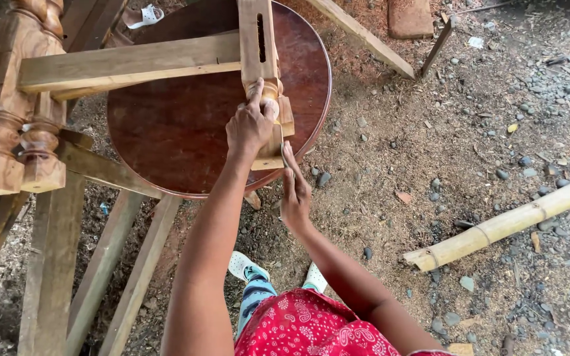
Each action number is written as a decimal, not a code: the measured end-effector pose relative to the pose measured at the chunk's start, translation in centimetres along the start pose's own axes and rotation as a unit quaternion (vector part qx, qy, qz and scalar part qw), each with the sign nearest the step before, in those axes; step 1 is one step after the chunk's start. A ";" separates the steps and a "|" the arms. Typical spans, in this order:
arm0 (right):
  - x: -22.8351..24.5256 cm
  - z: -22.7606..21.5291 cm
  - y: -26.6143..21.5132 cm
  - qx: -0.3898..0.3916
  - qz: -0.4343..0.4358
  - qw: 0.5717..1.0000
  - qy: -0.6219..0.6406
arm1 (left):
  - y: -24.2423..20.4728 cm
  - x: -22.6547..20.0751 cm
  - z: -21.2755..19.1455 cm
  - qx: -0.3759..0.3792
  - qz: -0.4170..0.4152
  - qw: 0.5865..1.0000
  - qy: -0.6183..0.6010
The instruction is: Sanding the decorative wooden base of a table with a sanding block to smooth the surface.
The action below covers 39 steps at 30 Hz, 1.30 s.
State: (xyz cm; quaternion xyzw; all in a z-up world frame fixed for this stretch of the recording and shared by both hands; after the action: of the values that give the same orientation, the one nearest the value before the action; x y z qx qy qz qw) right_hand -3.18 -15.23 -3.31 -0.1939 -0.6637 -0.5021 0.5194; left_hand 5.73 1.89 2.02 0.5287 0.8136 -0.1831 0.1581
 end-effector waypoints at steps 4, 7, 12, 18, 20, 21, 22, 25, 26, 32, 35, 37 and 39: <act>-2.3 -0.8 4.0 -0.005 0.057 0.998 0.036 | -0.5 -0.5 -0.5 0.002 -0.005 1.000 0.000; -2.5 -1.0 4.0 -0.006 0.090 0.993 0.075 | -0.4 -0.4 -0.2 0.005 -0.003 1.000 -0.004; 1.0 -0.6 -0.8 0.012 -0.022 0.999 -0.037 | 0.8 0.0 0.5 0.022 0.007 0.999 -0.023; -3.3 -1.7 4.4 -0.074 0.198 0.977 0.003 | 0.9 -0.2 0.9 0.007 0.037 0.997 -0.064; -3.8 -2.3 5.5 -0.064 0.178 0.981 0.029 | 1.1 -0.3 1.0 0.001 0.048 0.996 -0.078; -4.1 -2.5 5.9 -0.051 0.163 0.984 0.055 | 1.1 -0.2 1.1 -0.005 0.054 0.994 -0.092; -4.8 -2.7 4.5 -0.055 0.161 0.984 0.055 | 1.2 -0.2 1.4 -0.004 0.058 0.994 -0.090; -4.3 -2.8 0.9 -0.097 0.178 0.976 -0.081 | 1.3 -0.4 1.5 -0.013 0.093 0.987 -0.128; -1.6 -1.7 0.5 -0.081 0.093 0.990 -0.074 | 1.2 -0.5 1.5 -0.003 0.093 0.985 -0.146; 1.6 -0.2 -0.4 -0.141 0.067 0.986 -0.057 | 1.9 -0.8 2.5 0.057 0.072 0.987 -0.134; 3.4 -0.1 2.1 -0.182 0.239 0.944 -0.139 | 2.2 -1.1 2.9 0.061 0.068 0.989 -0.118; 1.5 -1.2 1.1 -0.201 0.395 0.880 -0.171 | 1.8 -1.1 3.0 0.059 0.069 0.990 -0.108; 0.3 -1.5 2.5 -0.124 0.118 0.981 -0.090 | 1.6 -1.1 2.3 0.061 0.080 0.989 -0.106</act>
State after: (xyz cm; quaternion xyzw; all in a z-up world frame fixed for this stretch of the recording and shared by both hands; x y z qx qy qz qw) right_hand -0.63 -15.60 -1.94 -0.3783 -0.6124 -0.4961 0.4855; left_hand 7.80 0.54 0.22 0.5783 0.7349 -0.2742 0.2245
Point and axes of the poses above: each hand's wrist, its own y-axis towards the middle knuckle, its own z-axis out of the palm, x = y × z, the point moved 7 cm from there along y, towards the middle knuckle, and after that the axes turned 14 degrees about x, right-handed, at the moved point
